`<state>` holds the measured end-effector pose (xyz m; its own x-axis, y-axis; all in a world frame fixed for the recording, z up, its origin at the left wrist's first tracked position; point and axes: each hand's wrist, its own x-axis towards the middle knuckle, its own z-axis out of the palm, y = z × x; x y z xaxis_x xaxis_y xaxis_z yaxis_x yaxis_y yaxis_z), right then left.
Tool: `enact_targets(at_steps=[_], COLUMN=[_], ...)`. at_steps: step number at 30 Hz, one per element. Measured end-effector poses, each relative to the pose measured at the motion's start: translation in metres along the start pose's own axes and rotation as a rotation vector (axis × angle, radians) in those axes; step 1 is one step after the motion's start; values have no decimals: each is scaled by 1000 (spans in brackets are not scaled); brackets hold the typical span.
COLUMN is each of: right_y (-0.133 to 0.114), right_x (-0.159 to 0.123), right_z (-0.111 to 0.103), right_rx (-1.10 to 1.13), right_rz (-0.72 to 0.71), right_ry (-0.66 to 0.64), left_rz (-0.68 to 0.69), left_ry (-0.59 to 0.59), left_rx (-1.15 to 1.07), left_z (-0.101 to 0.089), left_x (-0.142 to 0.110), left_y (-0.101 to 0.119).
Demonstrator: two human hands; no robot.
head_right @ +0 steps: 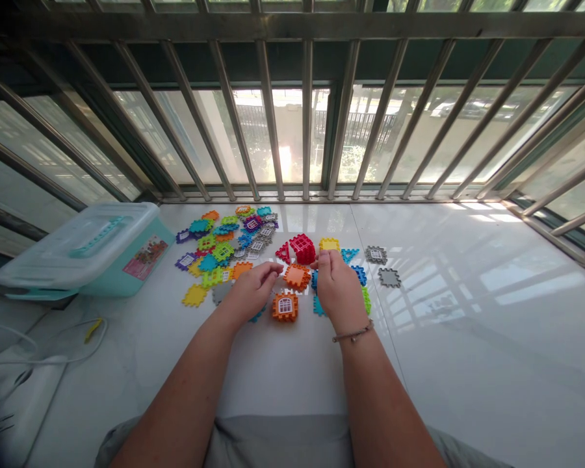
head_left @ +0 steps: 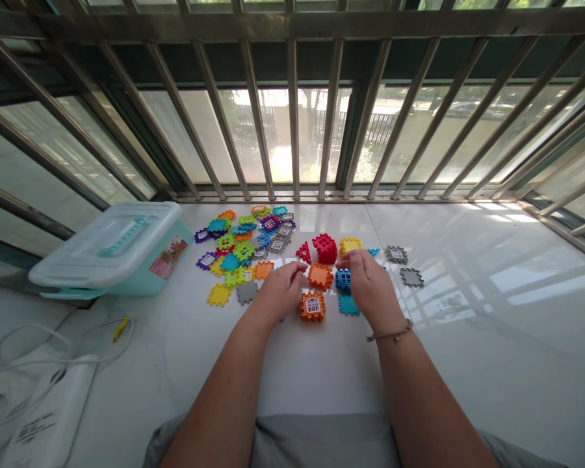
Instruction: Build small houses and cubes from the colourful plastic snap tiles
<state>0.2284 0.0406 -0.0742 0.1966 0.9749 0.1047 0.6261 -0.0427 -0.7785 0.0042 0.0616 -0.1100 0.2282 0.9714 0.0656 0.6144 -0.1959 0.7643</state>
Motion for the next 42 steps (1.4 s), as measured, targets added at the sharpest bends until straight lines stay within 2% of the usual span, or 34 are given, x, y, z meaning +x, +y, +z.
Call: enact_targets(at_steps=[5, 16, 23, 42], right_y=[-3, -18, -21, -13], right_x=[-2, -12, -17, -15], right_z=[-1, -2, 4, 14], right_rx=[-97, -193, -284, -283], right_rz=[65, 43, -3, -95], right_ry=[-51, -277, -303, -373], left_rz=[20, 30, 46, -21], left_ry=[-8, -10, -30, -36], left_rx=[30, 43, 43, 108], left_z=[1, 3, 3, -3], left_x=[0, -1, -1, -3], left_y=[0, -2, 0, 4])
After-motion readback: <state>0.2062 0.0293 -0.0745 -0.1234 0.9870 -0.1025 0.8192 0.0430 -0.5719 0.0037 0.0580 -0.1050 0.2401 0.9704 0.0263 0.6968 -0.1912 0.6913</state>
